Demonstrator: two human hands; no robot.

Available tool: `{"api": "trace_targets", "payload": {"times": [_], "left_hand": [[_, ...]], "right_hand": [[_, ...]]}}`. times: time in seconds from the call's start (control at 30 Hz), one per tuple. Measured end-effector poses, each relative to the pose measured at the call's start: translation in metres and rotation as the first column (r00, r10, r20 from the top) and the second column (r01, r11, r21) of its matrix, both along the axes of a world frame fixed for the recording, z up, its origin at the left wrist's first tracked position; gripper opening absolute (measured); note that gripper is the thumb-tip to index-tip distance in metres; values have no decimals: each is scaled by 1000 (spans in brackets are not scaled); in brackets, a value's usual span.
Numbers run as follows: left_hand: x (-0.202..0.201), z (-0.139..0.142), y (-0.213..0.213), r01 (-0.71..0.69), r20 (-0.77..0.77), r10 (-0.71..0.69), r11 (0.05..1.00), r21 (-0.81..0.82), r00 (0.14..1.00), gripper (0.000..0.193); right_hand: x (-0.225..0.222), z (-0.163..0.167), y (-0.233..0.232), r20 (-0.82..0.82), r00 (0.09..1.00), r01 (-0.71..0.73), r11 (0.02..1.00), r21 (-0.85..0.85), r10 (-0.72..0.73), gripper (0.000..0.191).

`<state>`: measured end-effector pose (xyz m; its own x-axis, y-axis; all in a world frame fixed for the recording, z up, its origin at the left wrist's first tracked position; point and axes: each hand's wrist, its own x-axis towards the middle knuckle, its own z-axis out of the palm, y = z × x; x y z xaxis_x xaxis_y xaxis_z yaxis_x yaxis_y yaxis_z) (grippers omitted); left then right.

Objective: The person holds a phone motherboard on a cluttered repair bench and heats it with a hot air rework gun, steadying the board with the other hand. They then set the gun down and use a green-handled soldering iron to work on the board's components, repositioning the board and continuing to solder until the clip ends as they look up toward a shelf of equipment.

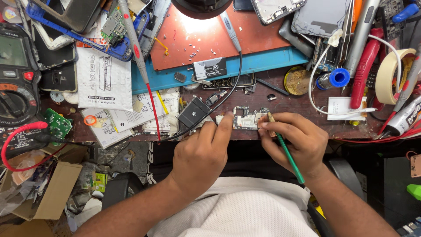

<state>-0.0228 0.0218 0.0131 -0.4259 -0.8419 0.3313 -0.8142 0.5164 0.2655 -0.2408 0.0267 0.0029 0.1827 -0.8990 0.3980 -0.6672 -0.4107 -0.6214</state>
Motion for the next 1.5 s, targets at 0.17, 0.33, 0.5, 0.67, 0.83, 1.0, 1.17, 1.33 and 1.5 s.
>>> {"api": "trace_targets", "payload": {"times": [0.17, 0.33, 0.5, 0.67, 0.83, 1.0, 1.17, 1.33, 1.5], "left_hand": [[-1, 4, 1, -27, 91, 21, 997, 70, 996, 39], [1, 1, 1, -19, 91, 10, 995, 100, 996, 37], [0, -4, 3, -25, 81, 17, 996, 89, 997, 30], [0, -6, 1, -5, 112, 1, 999, 38, 994, 26], [-11, -7, -9, -12, 176, 9, 1000, 16, 984, 49], [-21, -4, -13, -83, 221, 61, 992, 93, 973, 50], [-15, -2, -11, -65, -1, 65, 990, 126, 998, 40], [-6, -4, -7, 42, -192, -23, 994, 98, 981, 21], [1, -5, -6, 209, -167, -218, 975, -73, 962, 14]], "right_hand": [[-2, -5, 1, 3, 1000, 5, 999, -36, -5, 20], [-10, -13, 8, 86, 993, 82, 996, 22, -84, 23], [-15, -24, 12, 74, 989, 133, 988, -83, -127, 21], [-18, -33, 17, 239, 948, 211, 977, 20, -210, 21], [-23, -35, 21, 303, 937, 164, 985, 60, -174, 31], [-21, -35, 20, 245, 955, 163, 986, 30, -166, 31], [-21, -34, 18, 247, 959, 141, 990, 23, -142, 30], [-23, -35, 20, 267, 953, 139, 990, 33, -143, 29], [-23, -37, 19, 338, 935, 108, 994, 16, -107, 26]]}}
